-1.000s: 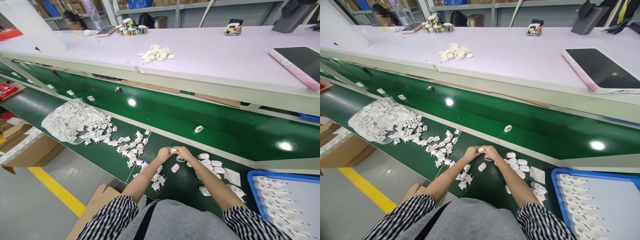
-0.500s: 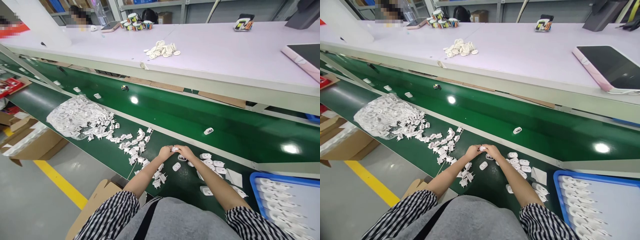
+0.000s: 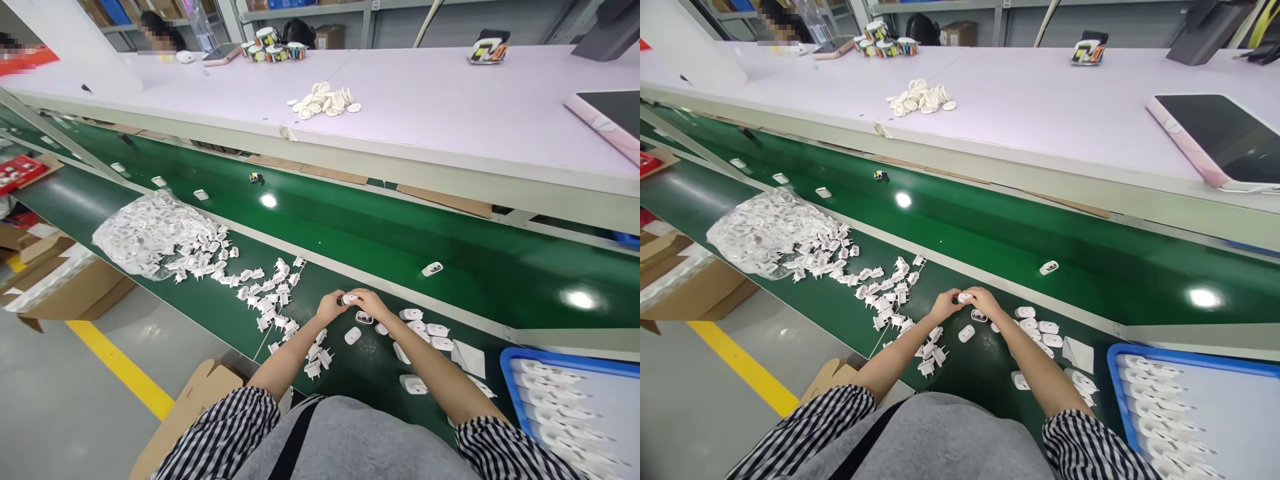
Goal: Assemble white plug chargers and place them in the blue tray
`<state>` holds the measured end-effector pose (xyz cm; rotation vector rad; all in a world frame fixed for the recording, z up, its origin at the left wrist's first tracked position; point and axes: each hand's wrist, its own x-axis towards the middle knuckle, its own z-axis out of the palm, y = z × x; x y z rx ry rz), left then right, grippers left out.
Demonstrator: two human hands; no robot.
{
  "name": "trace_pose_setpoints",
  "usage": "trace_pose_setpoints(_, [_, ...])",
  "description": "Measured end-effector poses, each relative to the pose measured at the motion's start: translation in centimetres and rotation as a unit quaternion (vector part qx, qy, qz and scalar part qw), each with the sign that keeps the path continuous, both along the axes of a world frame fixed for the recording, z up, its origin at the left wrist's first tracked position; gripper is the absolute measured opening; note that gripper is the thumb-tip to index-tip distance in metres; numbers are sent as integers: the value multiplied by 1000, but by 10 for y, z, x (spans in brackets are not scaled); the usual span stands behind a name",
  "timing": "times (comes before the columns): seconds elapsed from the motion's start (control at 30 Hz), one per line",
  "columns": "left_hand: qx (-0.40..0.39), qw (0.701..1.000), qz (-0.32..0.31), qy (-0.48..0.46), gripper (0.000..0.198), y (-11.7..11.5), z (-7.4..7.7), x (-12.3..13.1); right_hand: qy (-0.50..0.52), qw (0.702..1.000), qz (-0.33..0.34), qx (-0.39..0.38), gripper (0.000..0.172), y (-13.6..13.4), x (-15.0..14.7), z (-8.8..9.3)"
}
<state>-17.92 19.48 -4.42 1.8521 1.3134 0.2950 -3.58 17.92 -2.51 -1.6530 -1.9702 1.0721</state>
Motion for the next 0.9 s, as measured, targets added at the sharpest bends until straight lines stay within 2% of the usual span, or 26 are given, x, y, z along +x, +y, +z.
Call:
trace_pose_setpoints(0.17, [-10,1000,2,-12,26,-1,-3,-3,74,994,-50,-59,24,0,3,-3])
trace_pose_setpoints(0.3, [-17,1000,9,24,27,-3,4,-3,52,996,-49,-49,25,-1,0,0])
trace_pose_setpoints(0.37, [-24,1000,13,-7,28,-5,5,-3,26,998,-42,-29,25,-1,-1,2])
trace_pose_setpoints(0.43, [-50,995,23,-80,27,-7,3,-4,21,999,-42,-25,25,-1,-2,3])
trace_pose_setpoints(0.57, [-171,958,89,-213,26,-7,-3,-3,48,996,-55,-53,26,-2,-1,2])
trace_pose_setpoints(0.7, [-268,929,146,-208,25,-3,-1,1,55,995,-57,-55,25,-6,-1,-1])
trace_pose_setpoints(0.8, [-292,920,164,-206,24,-1,-2,5,63,995,-58,-57,24,-8,-1,0])
trace_pose_setpoints(0.9, [-282,911,184,-238,23,-3,-8,8,101,989,-99,-51,26,-3,0,6])
